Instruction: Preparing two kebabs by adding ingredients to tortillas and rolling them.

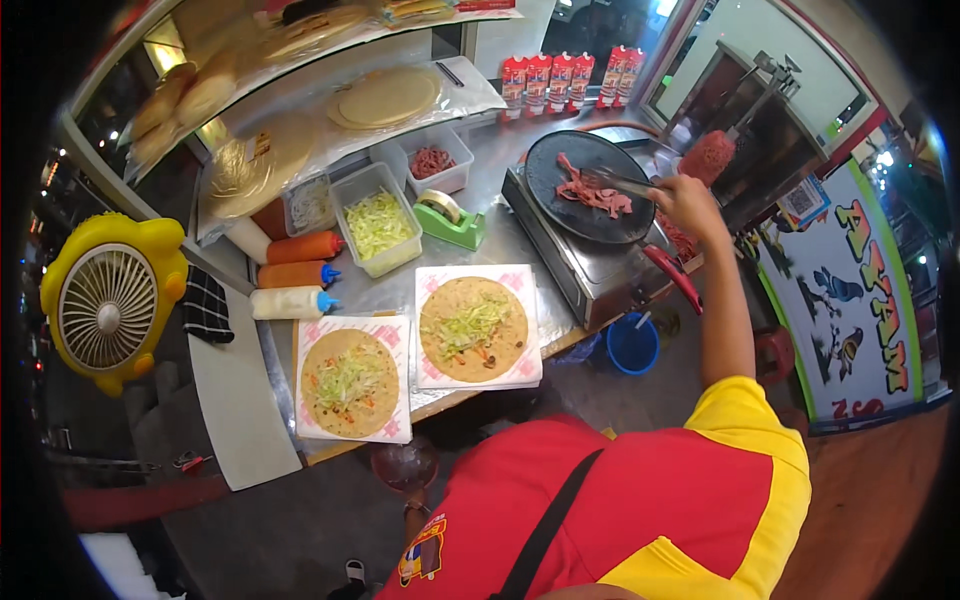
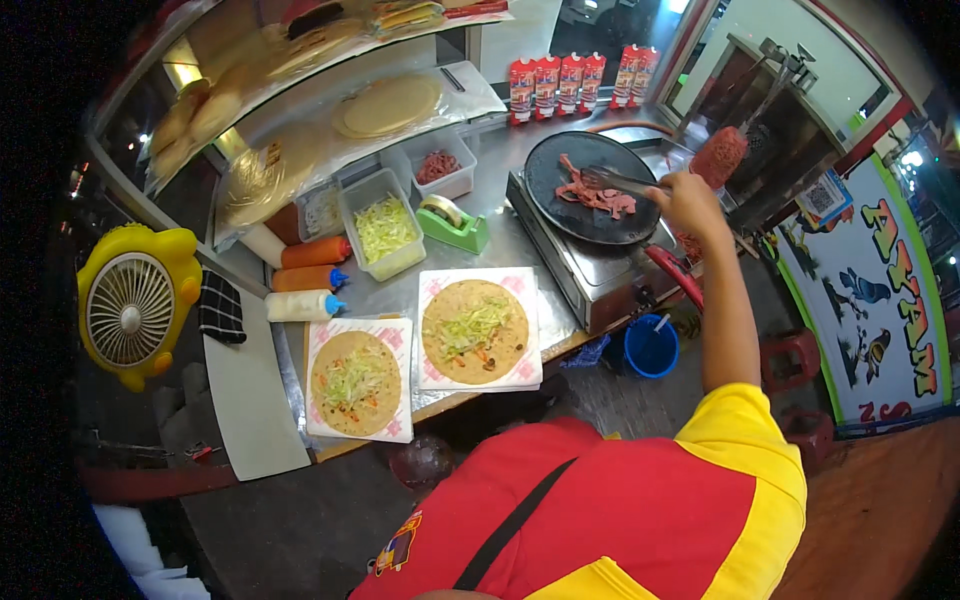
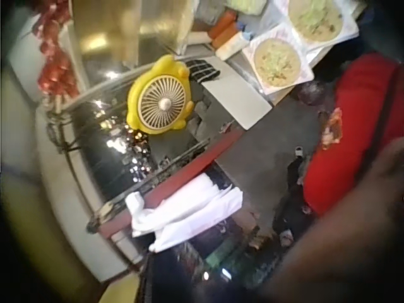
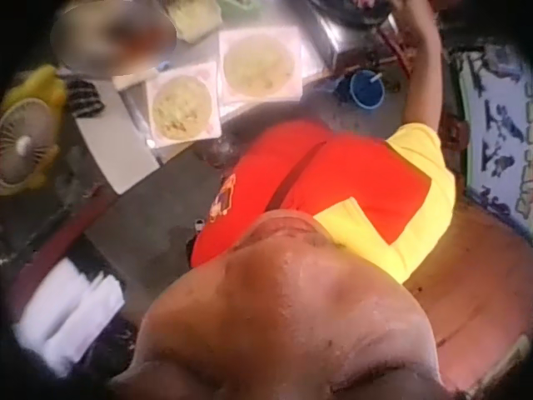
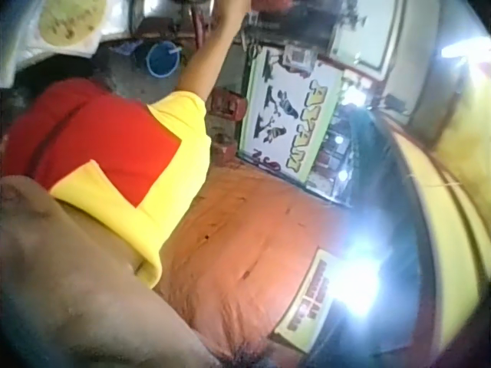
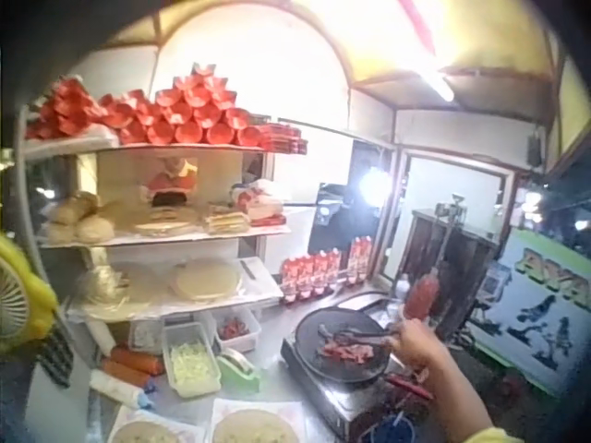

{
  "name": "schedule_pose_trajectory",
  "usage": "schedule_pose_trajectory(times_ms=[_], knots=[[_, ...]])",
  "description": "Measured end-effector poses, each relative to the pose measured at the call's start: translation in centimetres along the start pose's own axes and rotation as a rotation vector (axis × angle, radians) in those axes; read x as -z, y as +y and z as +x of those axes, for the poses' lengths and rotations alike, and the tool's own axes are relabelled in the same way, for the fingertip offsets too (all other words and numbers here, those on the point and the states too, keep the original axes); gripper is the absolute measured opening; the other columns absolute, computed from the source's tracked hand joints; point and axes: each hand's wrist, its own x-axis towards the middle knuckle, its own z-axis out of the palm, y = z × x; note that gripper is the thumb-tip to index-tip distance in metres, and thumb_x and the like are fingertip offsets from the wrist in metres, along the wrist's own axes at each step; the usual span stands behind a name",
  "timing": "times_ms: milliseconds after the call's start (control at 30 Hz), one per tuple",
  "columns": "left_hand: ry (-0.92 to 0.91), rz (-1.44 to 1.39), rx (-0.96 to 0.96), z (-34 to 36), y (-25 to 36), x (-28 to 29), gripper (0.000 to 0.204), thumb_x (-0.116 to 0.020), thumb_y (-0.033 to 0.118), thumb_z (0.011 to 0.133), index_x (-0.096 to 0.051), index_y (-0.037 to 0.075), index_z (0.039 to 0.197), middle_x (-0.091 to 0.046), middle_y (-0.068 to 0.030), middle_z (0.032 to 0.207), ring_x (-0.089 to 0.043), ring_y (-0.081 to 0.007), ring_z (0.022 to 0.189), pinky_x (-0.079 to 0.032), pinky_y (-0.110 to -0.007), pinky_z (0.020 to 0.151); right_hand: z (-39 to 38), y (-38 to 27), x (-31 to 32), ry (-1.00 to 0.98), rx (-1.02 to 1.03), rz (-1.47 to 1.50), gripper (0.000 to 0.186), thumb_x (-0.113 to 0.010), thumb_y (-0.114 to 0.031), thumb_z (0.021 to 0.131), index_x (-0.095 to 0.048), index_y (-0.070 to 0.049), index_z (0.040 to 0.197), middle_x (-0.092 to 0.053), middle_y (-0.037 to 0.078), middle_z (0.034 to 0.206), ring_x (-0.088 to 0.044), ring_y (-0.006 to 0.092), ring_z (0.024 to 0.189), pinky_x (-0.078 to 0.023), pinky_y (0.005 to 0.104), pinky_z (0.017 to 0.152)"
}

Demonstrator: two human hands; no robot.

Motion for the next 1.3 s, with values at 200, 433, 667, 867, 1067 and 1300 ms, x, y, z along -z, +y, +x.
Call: schedule_pose_trajectory(times_ms=[200, 433, 667, 867, 1067, 1300], knots=[[-0.282, 0.389, -0.2, 0.5, 4.3, 1.6, 0.054, -0.052, 0.056, 0.107, -0.062, 0.012, 0.137, -0.073, -0.0161, 0.103, -0.07, -0.0375, 0.087, -0.057, -0.051, 0.085, -0.1, 4.5, -2.2, 0.048, 0.162, 0.07, 0.043, -0.072, -0.039, 0.098, -0.078, 0.0, 0.113, -0.076, 0.026, 0.103, -0.074, 0.0438, 0.101, -0.056, 0.0501, 0.088], [-0.54, -0.269, -0.496, -10.8, 41.5, 10.0, 0.031, -0.068, 0.032, 0.106, -0.07, 0.002, 0.103, -0.067, -0.0104, 0.085, -0.062, -0.0148, 0.078, -0.053, -0.031, 0.076, -0.7, 9.0, -0.5, 0.026, 0.132, 0.022, 0.044, -0.072, -0.039, 0.099, -0.077, 0.0, 0.118, -0.076, 0.028, 0.104, -0.074, 0.0455, 0.101, -0.057, 0.0478, 0.086], [0.604, 0.377, -0.878, -2.1, 47.5, 5.7, 0.019, -0.077, 0.015, 0.09, -0.071, 0.003, 0.104, -0.07, -0.0141, 0.106, -0.066, -0.0377, 0.102, -0.052, -0.053, 0.091, -5.1, 3.3, 2.3, 0.025, 0.305, 0.355, 0.038, -0.073, -0.033, 0.1, -0.077, -0.001, 0.12, -0.076, 0.025, 0.101, -0.074, 0.0445, 0.093, -0.056, 0.0471, 0.081], [0.845, 0.281, -0.924, -3.3, 48.0, 7.6, 0.013, -0.074, 0.012, 0.091, -0.072, 0.004, 0.101, -0.068, -0.014, 0.098, -0.065, -0.0347, 0.096, -0.052, -0.049, 0.089, -9.4, -6.7, -2.1, -0.075, 0.533, 0.524, 0.03, -0.073, -0.028, 0.098, -0.076, -0.007, 0.119, -0.075, 0.02, 0.095, -0.073, 0.0406, 0.087, -0.056, 0.0472, 0.075], [0.905, -0.092, -0.747, -3.9, 44.1, 13.8, 0.007, -0.07, 0.005, 0.094, -0.071, 0.0, 0.1, -0.07, -0.0141, 0.092, -0.067, -0.0321, 0.086, -0.052, -0.043, 0.079, -8.3, -18.5, -13.4, -0.145, 0.762, 0.31, 0.02, -0.072, -0.025, 0.095, -0.075, -0.008, 0.105, -0.073, 0.017, 0.089, -0.073, 0.039, 0.083, -0.057, 0.0506, 0.071], [0.585, -0.15, -0.754, -3.0, 41.9, 14.5, 0.014, -0.074, 0.01, 0.093, -0.074, -0.003, 0.1, -0.071, -0.0164, 0.09, -0.07, -0.0291, 0.083, -0.055, -0.039, 0.078, -8.1, -18.9, -12.6, -0.274, 0.862, 0.095, 0.023, -0.072, -0.026, 0.094, -0.077, -0.012, 0.111, -0.074, 0.015, 0.091, -0.074, 0.0372, 0.083, -0.057, 0.0513, 0.071]])
